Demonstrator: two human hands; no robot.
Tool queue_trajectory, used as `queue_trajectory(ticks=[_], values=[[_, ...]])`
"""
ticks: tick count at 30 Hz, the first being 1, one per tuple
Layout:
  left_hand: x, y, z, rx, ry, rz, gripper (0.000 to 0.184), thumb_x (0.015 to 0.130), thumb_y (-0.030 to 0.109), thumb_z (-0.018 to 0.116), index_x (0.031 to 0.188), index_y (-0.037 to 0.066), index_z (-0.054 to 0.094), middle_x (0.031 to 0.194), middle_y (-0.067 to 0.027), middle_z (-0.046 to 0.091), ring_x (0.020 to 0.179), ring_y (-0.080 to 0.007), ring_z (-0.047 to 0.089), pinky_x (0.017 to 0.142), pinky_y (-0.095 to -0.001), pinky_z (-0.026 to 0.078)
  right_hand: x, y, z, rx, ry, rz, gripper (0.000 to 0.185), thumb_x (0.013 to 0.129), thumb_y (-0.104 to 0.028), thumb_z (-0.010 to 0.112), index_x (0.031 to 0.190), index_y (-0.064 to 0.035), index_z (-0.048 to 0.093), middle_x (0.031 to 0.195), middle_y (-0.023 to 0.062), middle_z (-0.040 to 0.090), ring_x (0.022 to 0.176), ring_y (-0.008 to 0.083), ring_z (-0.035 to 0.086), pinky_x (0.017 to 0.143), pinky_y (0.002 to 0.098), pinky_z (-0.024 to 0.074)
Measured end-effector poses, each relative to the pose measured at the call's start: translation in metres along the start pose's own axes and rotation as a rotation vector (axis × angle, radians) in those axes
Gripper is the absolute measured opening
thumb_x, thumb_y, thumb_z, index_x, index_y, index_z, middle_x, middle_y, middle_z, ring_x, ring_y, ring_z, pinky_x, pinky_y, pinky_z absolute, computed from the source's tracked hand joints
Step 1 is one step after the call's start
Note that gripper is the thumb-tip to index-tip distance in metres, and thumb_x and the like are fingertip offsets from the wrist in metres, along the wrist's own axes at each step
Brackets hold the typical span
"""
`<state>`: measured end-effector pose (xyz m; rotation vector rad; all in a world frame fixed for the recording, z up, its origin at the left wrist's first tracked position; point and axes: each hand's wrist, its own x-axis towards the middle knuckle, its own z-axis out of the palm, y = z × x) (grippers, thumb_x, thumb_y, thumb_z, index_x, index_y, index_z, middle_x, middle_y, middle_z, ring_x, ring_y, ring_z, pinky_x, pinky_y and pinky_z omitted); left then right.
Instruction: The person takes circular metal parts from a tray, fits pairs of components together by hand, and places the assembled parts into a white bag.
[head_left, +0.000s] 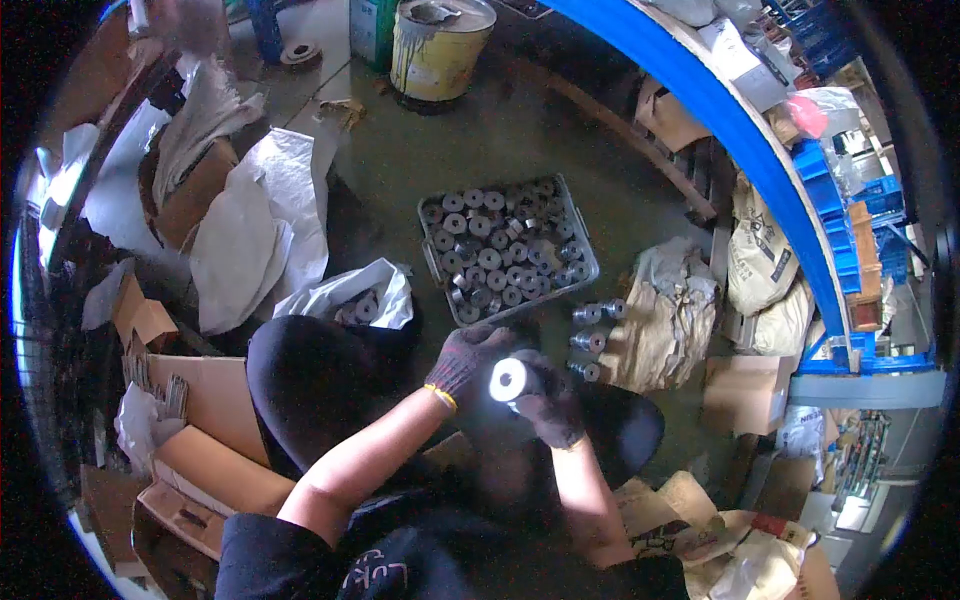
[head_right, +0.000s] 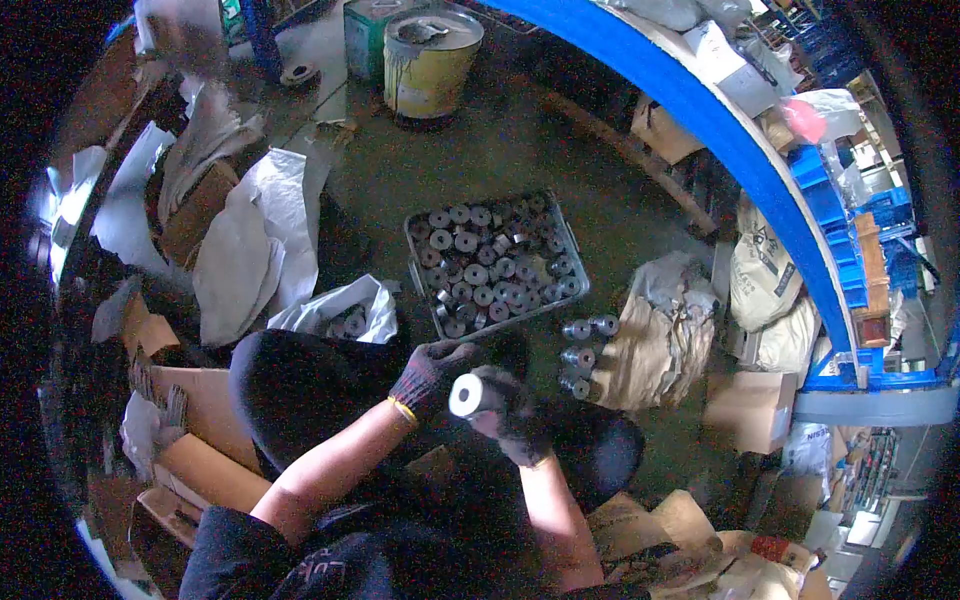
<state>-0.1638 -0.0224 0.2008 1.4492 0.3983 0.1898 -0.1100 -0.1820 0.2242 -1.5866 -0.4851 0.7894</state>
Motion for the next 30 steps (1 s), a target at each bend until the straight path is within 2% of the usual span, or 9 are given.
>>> queue_trajectory(ticks=[1,3,5,8,10,19,21,25,30], values=[[-0.003,-0.018,0.005,-0.036,0.000,0.005,0.030,0.089,0.026,0.057,0.100,-0.001,0.065,0.084,-0.0033,0.065,0.075,-0.0095,0.058,0.068,-0.0251,0.048,0.003,0.006,-0.005,-0.133,0.021,-0.171,0.045,0.069,-0.015,0.069,0.111,-0.0043,0.057,0.108,0.0061,0.059,0.099,0.0179,0.056,0.085,0.0319,0.0470],[-0.009,0.001,0.007,-0.080,-0.004,0.011,0.031,0.089,0.027,0.057,0.101,-0.001,0.065,0.086,-0.0037,0.065,0.076,-0.0098,0.057,0.069,-0.0251,0.048,0.002,-0.004,-0.005,0.284,0.013,-0.069,0.046,0.072,-0.019,0.070,0.114,-0.0048,0.054,0.110,0.0089,0.058,0.098,0.0211,0.057,0.082,0.0341,0.0488],[-0.015,0.018,0.007,-0.477,0.016,-0.401,0.032,0.090,0.027,0.055,0.106,0.000,0.062,0.093,-0.0054,0.063,0.080,-0.0105,0.056,0.071,-0.0251,0.048,0.004,-0.012,-0.012,0.510,-0.012,-0.002,0.045,0.075,-0.019,0.068,0.114,-0.0037,0.053,0.108,0.0137,0.057,0.097,0.0255,0.058,0.081,0.0369,0.0504],[-0.023,0.011,0.004,-0.582,-0.028,-0.306,0.034,0.092,0.028,0.053,0.112,0.001,0.059,0.090,-0.0040,0.063,0.076,-0.0108,0.057,0.069,-0.0248,0.048,0.005,-0.017,-0.014,0.637,0.029,-0.087,0.044,0.074,-0.019,0.069,0.112,-0.0034,0.053,0.107,0.0153,0.057,0.091,0.0266,0.059,0.075,0.0367,0.0518],[-0.028,0.015,-0.003,-0.570,-0.059,-0.382,0.036,0.091,0.029,0.054,0.113,0.001,0.058,0.096,-0.0034,0.061,0.083,-0.0105,0.054,0.075,-0.0251,0.045,0.006,-0.017,-0.022,0.712,0.110,0.058,0.045,0.072,-0.018,0.071,0.111,-0.0031,0.054,0.105,0.0153,0.057,0.088,0.0267,0.059,0.071,0.0365,0.0519],[-0.040,0.042,-0.007,-0.545,-0.167,-0.247,0.046,0.086,0.032,0.060,0.119,0.001,0.053,0.102,-0.0035,0.059,0.088,-0.0121,0.054,0.080,-0.0271,0.045,0.010,-0.035,-0.021,-0.060,0.114,-0.210,0.039,0.071,-0.021,0.073,0.102,-0.0032,0.059,0.098,0.0112,0.061,0.087,0.0225,0.061,0.076,0.0323,0.0501],[-0.042,0.046,0.001,-0.568,-0.145,-0.159,0.058,0.082,0.033,0.066,0.127,0.002,0.046,0.107,-0.0043,0.058,0.093,-0.0129,0.054,0.083,-0.0289,0.045,0.011,-0.039,-0.029,-0.713,-0.001,-0.270,0.055,0.062,-0.028,0.077,0.108,-0.0040,0.058,0.107,0.0106,0.061,0.098,0.0225,0.059,0.086,0.0357,0.0470],[-0.041,0.060,0.005,-0.068,-0.147,-0.057,0.067,0.078,0.036,0.069,0.131,0.005,0.041,0.108,-0.0064,0.059,0.099,-0.0122,0.054,0.087,-0.0294,0.045,0.003,-0.041,-0.024,-0.321,-0.093,-0.235,0.072,0.056,-0.025,0.079,0.120,-0.0037,0.054,0.117,0.0103,0.058,0.112,0.0233,0.052,0.097,0.0357,0.0401],[-0.038,0.039,0.011,-0.183,-0.062,0.102,0.050,0.085,0.037,0.060,0.123,0.005,0.050,0.105,-0.0159,0.061,0.093,-0.0239,0.062,0.080,-0.0321,0.048,-0.003,-0.040,-0.016,-0.256,-0.041,-0.121,0.068,0.057,-0.022,0.076,0.119,-0.0035,0.055,0.114,0.0092,0.059,0.107,0.0226,0.055,0.094,0.0348,0.0423]])
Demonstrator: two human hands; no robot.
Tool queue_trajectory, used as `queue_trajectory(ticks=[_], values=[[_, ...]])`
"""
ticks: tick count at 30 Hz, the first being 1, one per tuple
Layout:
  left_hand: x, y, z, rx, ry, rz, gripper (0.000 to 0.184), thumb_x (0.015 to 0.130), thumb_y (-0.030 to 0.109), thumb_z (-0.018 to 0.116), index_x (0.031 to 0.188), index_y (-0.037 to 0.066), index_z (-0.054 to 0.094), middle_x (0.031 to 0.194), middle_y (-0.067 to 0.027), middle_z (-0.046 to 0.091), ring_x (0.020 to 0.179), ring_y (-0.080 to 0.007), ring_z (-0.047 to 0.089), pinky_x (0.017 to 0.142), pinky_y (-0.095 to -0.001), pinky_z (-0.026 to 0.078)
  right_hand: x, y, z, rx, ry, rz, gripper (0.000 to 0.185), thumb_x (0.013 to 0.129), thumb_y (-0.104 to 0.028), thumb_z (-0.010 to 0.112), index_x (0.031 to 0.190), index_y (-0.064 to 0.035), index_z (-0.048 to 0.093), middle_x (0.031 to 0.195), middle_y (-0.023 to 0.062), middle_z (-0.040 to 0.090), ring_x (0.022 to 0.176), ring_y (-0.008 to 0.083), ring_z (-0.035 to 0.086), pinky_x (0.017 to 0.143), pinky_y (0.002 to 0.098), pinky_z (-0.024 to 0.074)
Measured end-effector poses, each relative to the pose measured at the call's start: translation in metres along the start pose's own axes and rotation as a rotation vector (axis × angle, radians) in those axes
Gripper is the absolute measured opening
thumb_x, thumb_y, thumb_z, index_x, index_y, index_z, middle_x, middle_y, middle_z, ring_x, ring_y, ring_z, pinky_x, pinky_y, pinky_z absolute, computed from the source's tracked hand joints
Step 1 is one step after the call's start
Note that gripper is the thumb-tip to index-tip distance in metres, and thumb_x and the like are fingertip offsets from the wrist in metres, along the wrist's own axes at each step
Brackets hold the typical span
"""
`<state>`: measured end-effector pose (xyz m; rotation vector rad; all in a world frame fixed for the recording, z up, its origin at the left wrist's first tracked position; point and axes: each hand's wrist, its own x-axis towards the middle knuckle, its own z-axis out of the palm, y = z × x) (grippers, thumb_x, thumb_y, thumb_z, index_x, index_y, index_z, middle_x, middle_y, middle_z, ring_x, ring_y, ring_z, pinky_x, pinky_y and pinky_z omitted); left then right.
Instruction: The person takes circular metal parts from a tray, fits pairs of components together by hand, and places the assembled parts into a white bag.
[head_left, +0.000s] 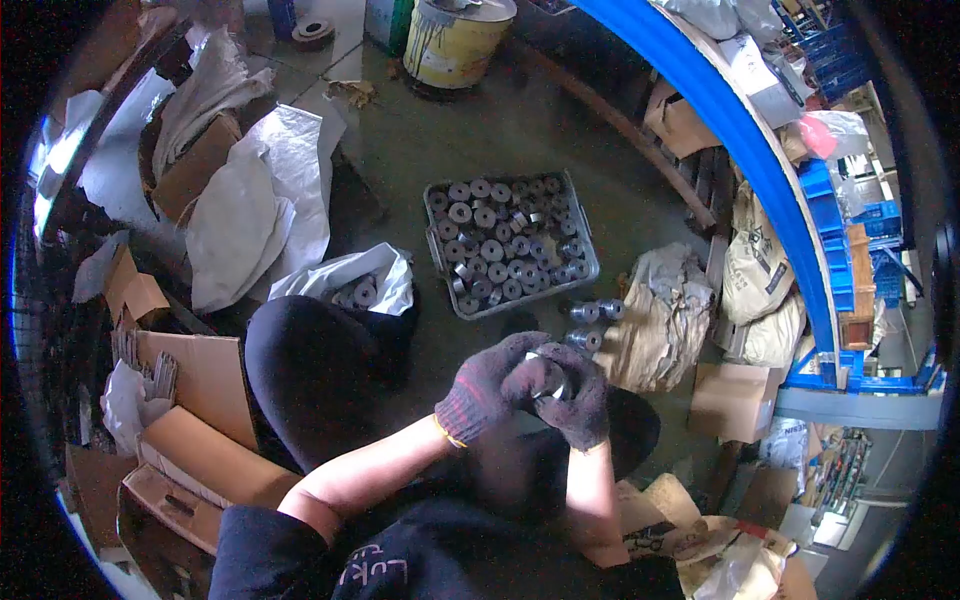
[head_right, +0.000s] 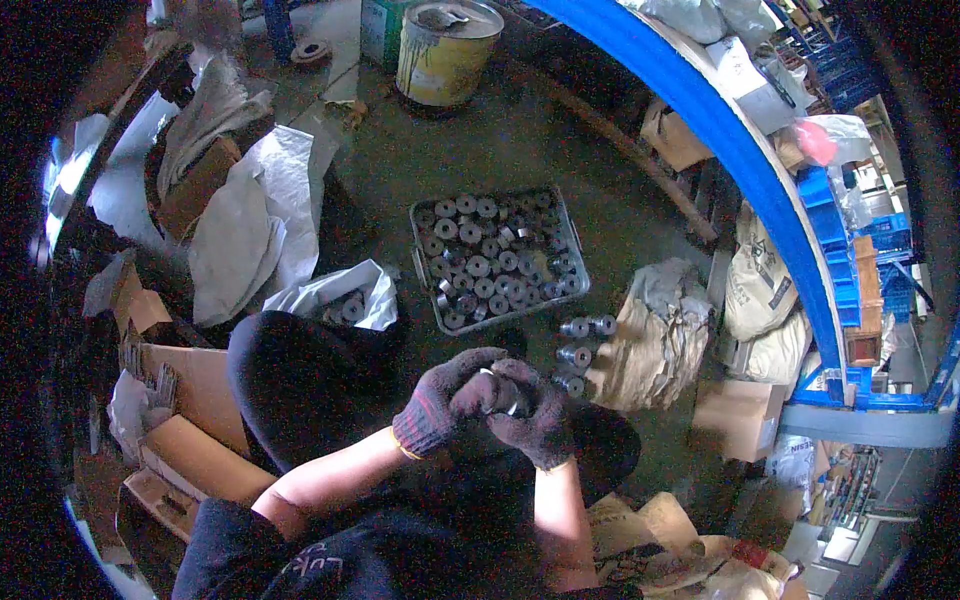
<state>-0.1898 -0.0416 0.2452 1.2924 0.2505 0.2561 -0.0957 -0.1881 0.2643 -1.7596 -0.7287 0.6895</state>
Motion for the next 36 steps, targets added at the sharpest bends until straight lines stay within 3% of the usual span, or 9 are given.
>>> queue_trajectory(ticks=[4,8,14,18,23,26,28,31,36], values=[[0.003,0.000,0.002,0.016,0.092,-0.017,0.037,0.090,0.033,0.053,0.110,0.003,0.059,0.096,-0.0178,0.064,0.092,-0.0263,0.063,0.079,-0.0321,0.048,0.002,-0.002,0.005,-0.272,0.018,0.040,0.061,0.059,-0.023,0.073,0.114,-0.0030,0.057,0.108,0.0086,0.061,0.100,0.0216,0.058,0.089,0.0330,0.0450],[0.009,-0.001,-0.003,0.024,0.057,-0.097,0.033,0.092,0.031,0.050,0.102,0.002,0.061,0.093,-0.0200,0.064,0.087,-0.0293,0.063,0.074,-0.0339,0.048,0.004,-0.019,0.012,-0.097,0.077,0.054,0.061,0.057,-0.023,0.074,0.112,-0.0024,0.057,0.105,0.0096,0.062,0.099,0.0218,0.058,0.088,0.0324,0.0457],[0.009,-0.002,-0.006,0.089,0.082,-0.300,0.037,0.092,0.035,0.046,0.108,0.003,0.057,0.093,-0.0225,0.062,0.088,-0.0368,0.060,0.075,-0.0364,0.048,-0.002,-0.007,0.012,-0.277,0.127,0.060,0.065,0.057,-0.023,0.075,0.115,-0.0002,0.055,0.107,0.0117,0.061,0.099,0.0223,0.058,0.088,0.0336,0.0453],[0.006,0.002,-0.006,0.262,0.139,-0.164,0.040,0.092,0.037,0.046,0.111,0.003,0.055,0.096,-0.0231,0.061,0.089,-0.0365,0.061,0.075,-0.0380,0.048,-0.001,-0.010,0.012,-0.239,0.085,0.100,0.068,0.055,-0.020,0.077,0.116,-0.0007,0.054,0.110,0.0129,0.060,0.100,0.0228,0.058,0.089,0.0344,0.0457],[0.004,0.011,-0.019,0.185,-0.154,-0.095,0.043,0.088,0.032,0.055,0.118,0.001,0.052,0.098,-0.0206,0.063,0.093,-0.0291,0.063,0.080,-0.0362,0.049,-0.005,-0.014,0.005,-0.347,0.064,0.042,0.065,0.054,-0.014,0.078,0.114,-0.0030,0.056,0.110,0.0119,0.061,0.099,0.0234,0.059,0.088,0.0346,0.0465],[0.001,0.009,-0.014,0.101,-0.180,-0.103,0.045,0.087,0.028,0.058,0.121,0.001,0.050,0.101,-0.0196,0.063,0.094,-0.0270,0.063,0.080,-0.0340,0.049,-0.003,-0.016,0.004,-0.344,0.070,-0.013,0.059,0.055,-0.011,0.077,0.111,-0.0047,0.058,0.107,0.0105,0.062,0.097,0.0236,0.060,0.087,0.0346,0.0474],[-0.003,0.010,-0.015,0.118,-0.187,-0.037,0.048,0.084,0.017,0.061,0.126,0.000,0.047,0.110,-0.0159,0.061,0.099,-0.0185,0.059,0.086,-0.0330,0.047,-0.002,-0.016,0.005,-0.311,0.070,-0.069,0.056,0.055,-0.016,0.077,0.107,-0.0055,0.059,0.104,0.0108,0.063,0.095,0.0253,0.061,0.085,0.0349,0.0481],[-0.004,0.007,-0.008,0.162,-0.088,-0.162,0.042,0.087,0.023,0.057,0.122,0.000,0.051,0.108,-0.0157,0.062,0.098,-0.0176,0.058,0.085,-0.0313,0.047,-0.004,-0.019,0.006,-0.410,0.077,-0.072,0.055,0.056,-0.021,0.077,0.105,-0.0055,0.059,0.101,0.0120,0.063,0.093,0.0272,0.061,0.083,0.0355,0.0486],[0.000,0.005,-0.004,-0.027,0.053,-0.214,0.027,0.090,0.028,0.053,0.091,0.002,0.061,0.077,-0.0036,0.061,0.072,-0.0096,0.052,0.064,-0.0268,0.045,-0.007,-0.018,0.009,-0.494,0.118,-0.130,0.055,0.057,-0.024,0.077,0.105,-0.0049,0.059,0.101,0.0125,0.063,0.093,0.0285,0.061,0.082,0.0363,0.0489]])
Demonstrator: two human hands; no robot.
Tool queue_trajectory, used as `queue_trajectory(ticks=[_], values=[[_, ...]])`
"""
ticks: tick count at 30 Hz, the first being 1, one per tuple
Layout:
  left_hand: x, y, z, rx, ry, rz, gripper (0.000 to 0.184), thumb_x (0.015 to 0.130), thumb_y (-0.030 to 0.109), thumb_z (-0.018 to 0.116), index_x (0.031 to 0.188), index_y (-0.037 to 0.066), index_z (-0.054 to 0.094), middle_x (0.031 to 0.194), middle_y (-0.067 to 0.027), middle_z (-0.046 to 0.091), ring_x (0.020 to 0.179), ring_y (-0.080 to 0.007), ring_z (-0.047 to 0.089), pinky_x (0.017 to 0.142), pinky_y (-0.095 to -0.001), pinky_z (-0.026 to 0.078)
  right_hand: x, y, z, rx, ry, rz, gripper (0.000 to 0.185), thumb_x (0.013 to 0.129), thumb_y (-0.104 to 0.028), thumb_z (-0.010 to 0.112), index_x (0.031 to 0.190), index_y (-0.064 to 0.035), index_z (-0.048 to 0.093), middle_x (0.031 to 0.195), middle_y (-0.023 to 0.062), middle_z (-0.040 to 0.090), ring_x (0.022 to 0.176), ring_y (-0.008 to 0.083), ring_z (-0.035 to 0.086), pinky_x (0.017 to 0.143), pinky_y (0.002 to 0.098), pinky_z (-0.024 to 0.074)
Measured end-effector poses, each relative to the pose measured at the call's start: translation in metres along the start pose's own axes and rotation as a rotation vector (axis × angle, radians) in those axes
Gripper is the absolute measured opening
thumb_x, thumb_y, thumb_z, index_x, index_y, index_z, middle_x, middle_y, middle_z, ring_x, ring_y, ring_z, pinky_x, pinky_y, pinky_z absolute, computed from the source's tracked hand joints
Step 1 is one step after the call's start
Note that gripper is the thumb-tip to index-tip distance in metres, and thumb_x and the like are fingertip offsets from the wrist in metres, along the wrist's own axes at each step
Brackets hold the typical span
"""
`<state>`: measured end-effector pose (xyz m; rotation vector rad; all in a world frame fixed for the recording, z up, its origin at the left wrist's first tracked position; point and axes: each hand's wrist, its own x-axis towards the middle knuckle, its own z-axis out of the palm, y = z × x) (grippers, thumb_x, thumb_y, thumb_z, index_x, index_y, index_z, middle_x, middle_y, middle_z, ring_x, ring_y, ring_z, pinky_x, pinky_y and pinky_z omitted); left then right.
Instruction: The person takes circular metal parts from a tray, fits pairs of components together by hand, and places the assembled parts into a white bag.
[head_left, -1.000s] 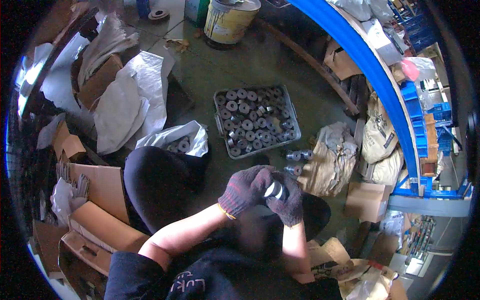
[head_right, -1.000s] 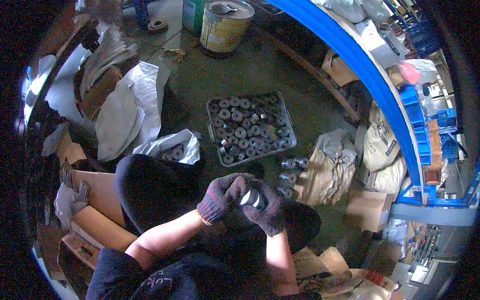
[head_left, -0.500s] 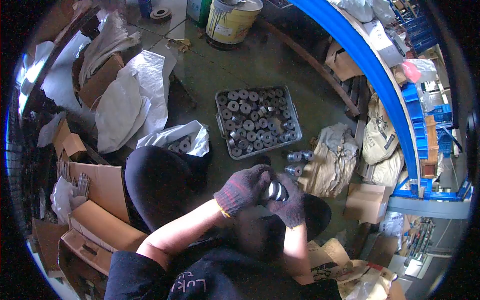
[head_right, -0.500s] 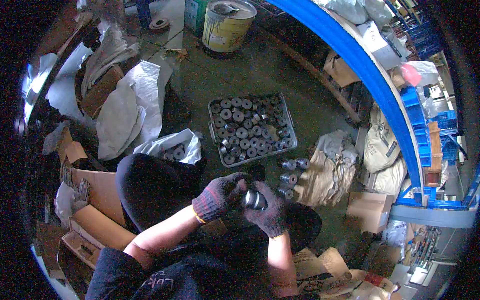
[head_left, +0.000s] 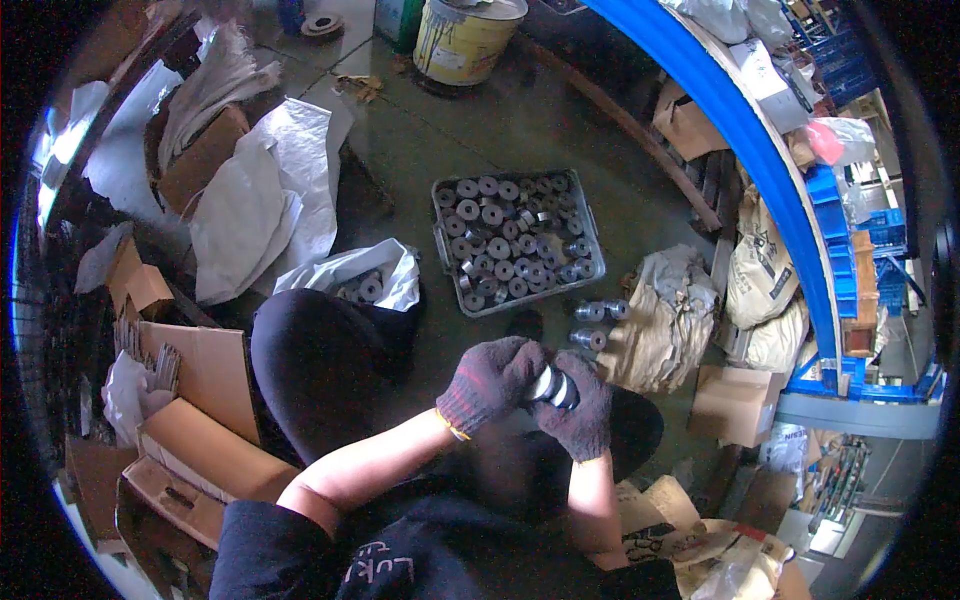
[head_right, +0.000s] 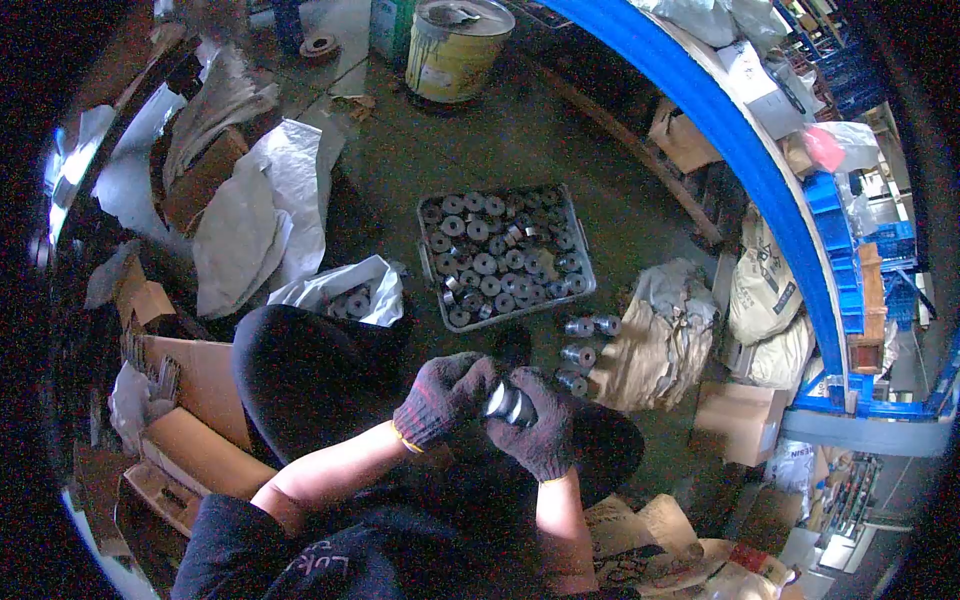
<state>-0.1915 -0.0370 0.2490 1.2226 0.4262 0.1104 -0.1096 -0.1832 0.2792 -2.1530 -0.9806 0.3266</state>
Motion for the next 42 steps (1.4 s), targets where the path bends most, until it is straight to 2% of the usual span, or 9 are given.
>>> queue_trajectory(ticks=[6,8,10,15,18,21,26,32,42], values=[[0.006,0.008,-0.012,0.029,-0.018,-0.091,0.032,0.091,0.029,0.053,0.073,0.003,0.058,0.065,0.0009,0.055,0.063,-0.0064,0.046,0.054,-0.0258,0.039,0.002,-0.005,0.003,0.080,0.034,0.027,0.050,0.054,-0.018,0.075,0.100,-0.0034,0.060,0.095,0.0138,0.063,0.088,0.0254,0.062,0.081,0.0345,0.0483],[0.004,-0.004,-0.026,0.260,-0.083,0.006,0.021,0.086,0.022,0.058,0.090,0.001,0.056,0.072,-0.0043,0.060,0.061,-0.0150,0.054,0.056,-0.0296,0.044,0.002,0.000,0.004,0.163,0.043,0.081,0.048,0.055,-0.017,0.075,0.099,-0.0033,0.059,0.094,0.0131,0.063,0.087,0.0237,0.062,0.081,0.0338,0.0480],[0.011,-0.013,-0.035,0.633,-0.134,0.359,0.053,0.066,0.017,0.074,0.107,0.003,0.045,0.087,-0.0186,0.061,0.077,-0.0380,0.060,0.064,-0.0413,0.050,-0.003,0.014,0.003,0.139,0.053,0.099,0.053,0.056,-0.023,0.078,0.103,-0.0059,0.060,0.102,0.0120,0.063,0.094,0.0264,0.061,0.083,0.0372,0.0488],[0.010,0.005,-0.039,0.681,-0.169,0.657,0.060,0.065,0.019,0.075,0.113,0.002,0.044,0.096,-0.0215,0.060,0.080,-0.0390,0.061,0.065,-0.0428,0.051,-0.003,0.013,0.003,0.260,0.091,0.137,0.054,0.055,-0.021,0.078,0.104,-0.0051,0.060,0.102,0.0126,0.063,0.095,0.0273,0.060,0.086,0.0372,0.0474],[0.005,0.006,-0.037,0.655,-0.196,0.425,0.063,0.066,0.019,0.075,0.118,0.001,0.046,0.100,-0.0232,0.059,0.081,-0.0365,0.062,0.067,-0.0386,0.051,-0.001,0.005,-0.002,0.135,0.111,0.097,0.049,0.053,-0.009,0.071,0.100,-0.0017,0.059,0.099,0.0098,0.063,0.093,0.0213,0.060,0.086,0.0335,0.0464],[0.003,-0.002,-0.035,0.406,-0.275,0.497,0.060,0.072,0.019,0.072,0.123,0.000,0.047,0.105,-0.0166,0.062,0.082,-0.0254,0.063,0.069,-0.0340,0.051,0.002,0.000,-0.008,0.135,0.073,0.051,0.055,0.056,-0.022,0.079,0.104,-0.0038,0.059,0.105,0.0132,0.062,0.097,0.0283,0.060,0.087,0.0372,0.0468],[-0.005,0.009,-0.032,-0.535,-0.399,-0.054,0.050,0.085,0.018,0.061,0.130,0.000,0.045,0.110,-0.0038,0.059,0.091,-0.0112,0.057,0.072,-0.0278,0.049,0.006,-0.010,-0.012,0.027,0.090,-0.038,0.052,0.057,-0.021,0.079,0.103,-0.0034,0.059,0.104,0.0133,0.061,0.096,0.0284,0.060,0.086,0.0364,0.0470],[-0.008,0.015,-0.018,-0.303,-0.224,-0.125,0.037,0.088,0.021,0.058,0.119,0.001,0.054,0.110,-0.0062,0.059,0.100,-0.0124,0.053,0.089,-0.0286,0.042,0.006,-0.016,-0.008,0.078,0.074,-0.088,0.051,0.057,-0.017,0.079,0.101,-0.0034,0.059,0.101,0.0135,0.061,0.094,0.0286,0.060,0.084,0.0372,0.0478],[0.010,-0.011,-0.010,0.100,0.027,0.119,0.027,0.091,0.027,0.051,0.089,0.003,0.062,0.080,-0.0025,0.060,0.072,-0.0086,0.051,0.066,-0.0264,0.045,0.005,-0.023,0.001,0.069,0.048,-0.080,0.051,0.057,-0.019,0.079,0.102,-0.0044,0.059,0.099,0.0123,0.061,0.093,0.0285,0.060,0.082,0.0375,0.0476]])
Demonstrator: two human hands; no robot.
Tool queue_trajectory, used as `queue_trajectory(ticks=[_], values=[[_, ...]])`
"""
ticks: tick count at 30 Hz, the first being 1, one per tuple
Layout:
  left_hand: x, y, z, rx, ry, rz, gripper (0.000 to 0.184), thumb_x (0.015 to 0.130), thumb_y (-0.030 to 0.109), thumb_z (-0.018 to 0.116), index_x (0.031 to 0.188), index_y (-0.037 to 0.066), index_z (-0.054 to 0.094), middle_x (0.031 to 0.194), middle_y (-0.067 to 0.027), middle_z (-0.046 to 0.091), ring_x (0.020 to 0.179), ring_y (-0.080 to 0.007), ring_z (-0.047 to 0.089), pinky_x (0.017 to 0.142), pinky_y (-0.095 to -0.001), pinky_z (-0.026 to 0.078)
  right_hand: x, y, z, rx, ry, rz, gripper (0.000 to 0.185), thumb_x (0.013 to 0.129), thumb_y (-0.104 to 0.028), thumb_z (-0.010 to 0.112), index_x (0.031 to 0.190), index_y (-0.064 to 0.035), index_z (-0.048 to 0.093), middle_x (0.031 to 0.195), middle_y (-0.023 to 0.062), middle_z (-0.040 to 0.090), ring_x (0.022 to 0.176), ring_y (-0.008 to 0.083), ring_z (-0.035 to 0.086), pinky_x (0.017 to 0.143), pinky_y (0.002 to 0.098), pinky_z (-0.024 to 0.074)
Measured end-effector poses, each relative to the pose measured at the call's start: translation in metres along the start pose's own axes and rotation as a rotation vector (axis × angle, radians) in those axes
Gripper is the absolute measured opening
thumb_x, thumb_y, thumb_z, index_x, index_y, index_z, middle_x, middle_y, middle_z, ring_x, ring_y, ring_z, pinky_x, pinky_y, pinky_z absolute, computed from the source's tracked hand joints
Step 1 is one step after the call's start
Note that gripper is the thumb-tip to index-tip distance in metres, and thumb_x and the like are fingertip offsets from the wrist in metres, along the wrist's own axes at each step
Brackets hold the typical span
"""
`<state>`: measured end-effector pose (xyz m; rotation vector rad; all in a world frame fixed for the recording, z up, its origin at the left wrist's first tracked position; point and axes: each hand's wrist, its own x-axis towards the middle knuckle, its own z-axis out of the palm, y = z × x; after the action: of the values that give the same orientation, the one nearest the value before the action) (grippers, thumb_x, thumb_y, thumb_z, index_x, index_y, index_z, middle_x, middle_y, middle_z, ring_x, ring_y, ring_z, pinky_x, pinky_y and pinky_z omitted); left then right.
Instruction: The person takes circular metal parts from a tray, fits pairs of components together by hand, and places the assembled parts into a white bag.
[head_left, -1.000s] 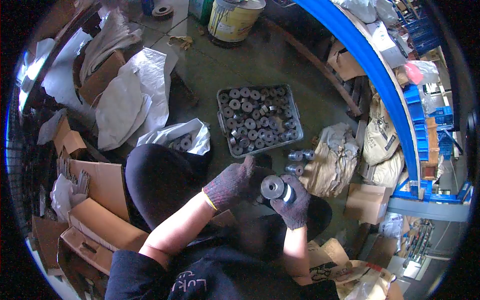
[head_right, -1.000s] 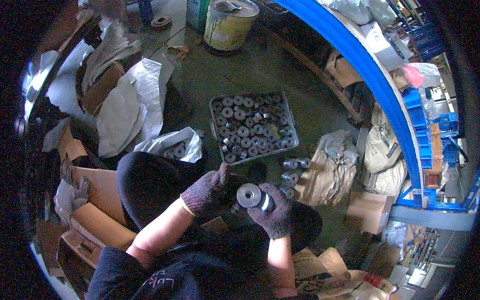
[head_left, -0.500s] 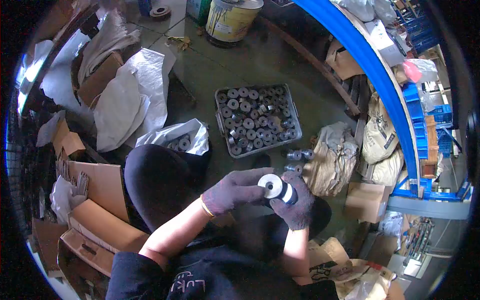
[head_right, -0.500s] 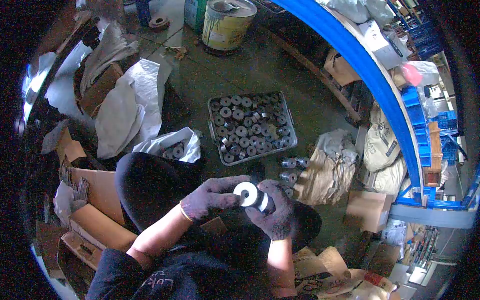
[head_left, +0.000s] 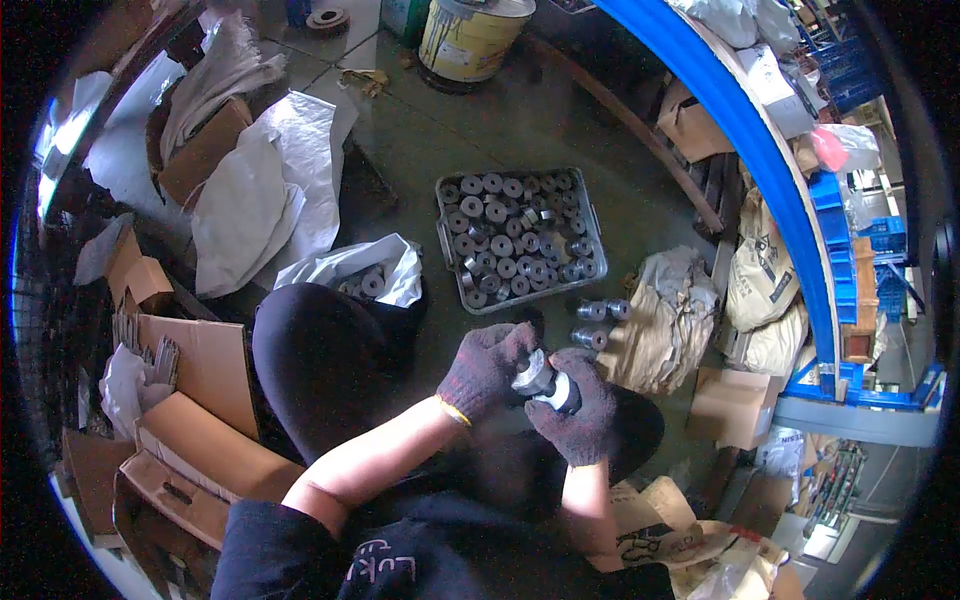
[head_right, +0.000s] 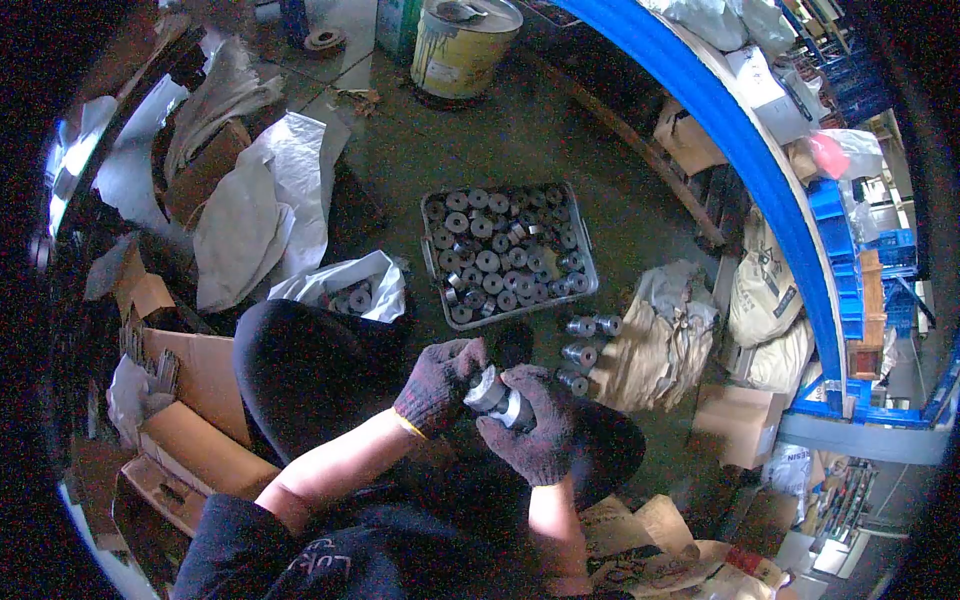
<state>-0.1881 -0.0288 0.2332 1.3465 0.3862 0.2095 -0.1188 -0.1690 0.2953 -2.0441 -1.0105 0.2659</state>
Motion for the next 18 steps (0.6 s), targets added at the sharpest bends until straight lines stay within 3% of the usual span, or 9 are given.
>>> queue_trajectory(ticks=[1,4,8,10,11,12,14,16,18], values=[[0.002,0.001,0.001,-0.309,0.019,-0.219,0.031,0.090,0.033,0.054,0.087,0.003,0.061,0.079,-0.0022,0.057,0.070,-0.0091,0.049,0.065,-0.0259,0.044,0.000,-0.001,0.002,0.005,0.009,0.034,0.051,0.057,-0.018,0.077,0.102,-0.0037,0.059,0.101,0.0121,0.061,0.094,0.0266,0.060,0.083,0.0359,0.0472],[0.004,0.000,0.003,-0.233,0.007,-0.326,0.033,0.088,0.037,0.056,0.093,0.004,0.059,0.082,-0.0010,0.056,0.073,-0.0084,0.049,0.066,-0.0253,0.044,-0.001,0.003,0.005,-0.004,0.027,0.075,0.051,0.058,-0.018,0.076,0.103,-0.0048,0.059,0.101,0.0113,0.061,0.094,0.0252,0.060,0.084,0.0346,0.0469],[0.002,0.005,0.004,-0.480,-0.109,-0.292,0.027,0.089,0.028,0.053,0.093,0.001,0.054,0.087,-0.0019,0.059,0.085,-0.0103,0.054,0.077,-0.0260,0.045,0.004,-0.002,0.008,0.079,-0.005,0.311,0.048,0.060,-0.018,0.075,0.103,-0.0064,0.058,0.101,0.0097,0.061,0.095,0.0226,0.059,0.084,0.0330,0.0466],[0.000,0.000,0.006,-0.522,-0.182,-0.272,0.033,0.089,0.032,0.055,0.105,0.003,0.055,0.091,-0.0008,0.058,0.086,-0.0088,0.052,0.077,-0.0251,0.044,-0.001,0.007,0.009,0.167,0.015,0.295,0.048,0.060,-0.016,0.074,0.104,-0.0053,0.059,0.102,0.0090,0.061,0.096,0.0200,0.058,0.085,0.0313,0.0461],[0.004,-0.001,0.004,-0.512,-0.164,-0.216,0.048,0.090,0.044,0.050,0.116,0.005,0.052,0.089,-0.0042,0.060,0.069,-0.0095,0.054,0.061,-0.0242,0.045,-0.002,0.007,0.008,0.205,0.029,0.302,0.048,0.060,-0.016,0.074,0.104,-0.0048,0.059,0.103,0.0087,0.061,0.097,0.0206,0.058,0.086,0.0317,0.0459],[0.002,0.000,-0.001,-0.512,-0.164,-0.216,0.048,0.090,0.044,0.050,0.116,0.005,0.052,0.089,-0.0042,0.060,0.069,-0.0095,0.054,0.061,-0.0242,0.045,-0.004,0.007,0.008,0.243,0.044,0.311,0.049,0.060,-0.016,0.074,0.105,-0.0042,0.059,0.104,0.0084,0.060,0.097,0.0212,0.058,0.087,0.0322,0.0457],[-0.003,0.010,-0.014,-0.910,-0.231,-0.528,0.059,0.089,0.056,0.042,0.115,0.005,0.051,0.085,-0.0088,0.062,0.048,-0.0119,0.049,0.041,-0.0233,0.039,-0.005,0.005,0.010,0.498,0.094,0.433,0.048,0.061,-0.014,0.072,0.106,-0.0042,0.059,0.105,0.0075,0.059,0.100,0.0217,0.057,0.086,0.0321,0.0463],[0.000,-0.009,-0.013,-1.115,-0.312,-0.565,0.065,0.088,0.061,0.037,0.118,0.004,0.049,0.081,-0.0120,0.063,0.038,-0.0151,0.047,0.030,-0.0232,0.034,-0.002,0.004,0.012,0.927,0.241,0.487,0.048,0.064,-0.016,0.070,0.108,-0.0008,0.058,0.100,0.0103,0.060,0.089,0.0185,0.059,0.079,0.0276,0.0475],[0.000,-0.012,-0.011,-0.325,-0.321,0.235,0.068,0.086,0.063,0.038,0.119,0.005,0.048,0.084,-0.0132,0.064,0.052,-0.0165,0.058,0.043,-0.0248,0.047,-0.003,0.011,0.013,1.039,0.350,0.487,0.046,0.068,-0.013,0.068,0.110,0.0013,0.057,0.104,0.0118,0.060,0.092,0.0210,0.060,0.080,0.0298,0.0493]])
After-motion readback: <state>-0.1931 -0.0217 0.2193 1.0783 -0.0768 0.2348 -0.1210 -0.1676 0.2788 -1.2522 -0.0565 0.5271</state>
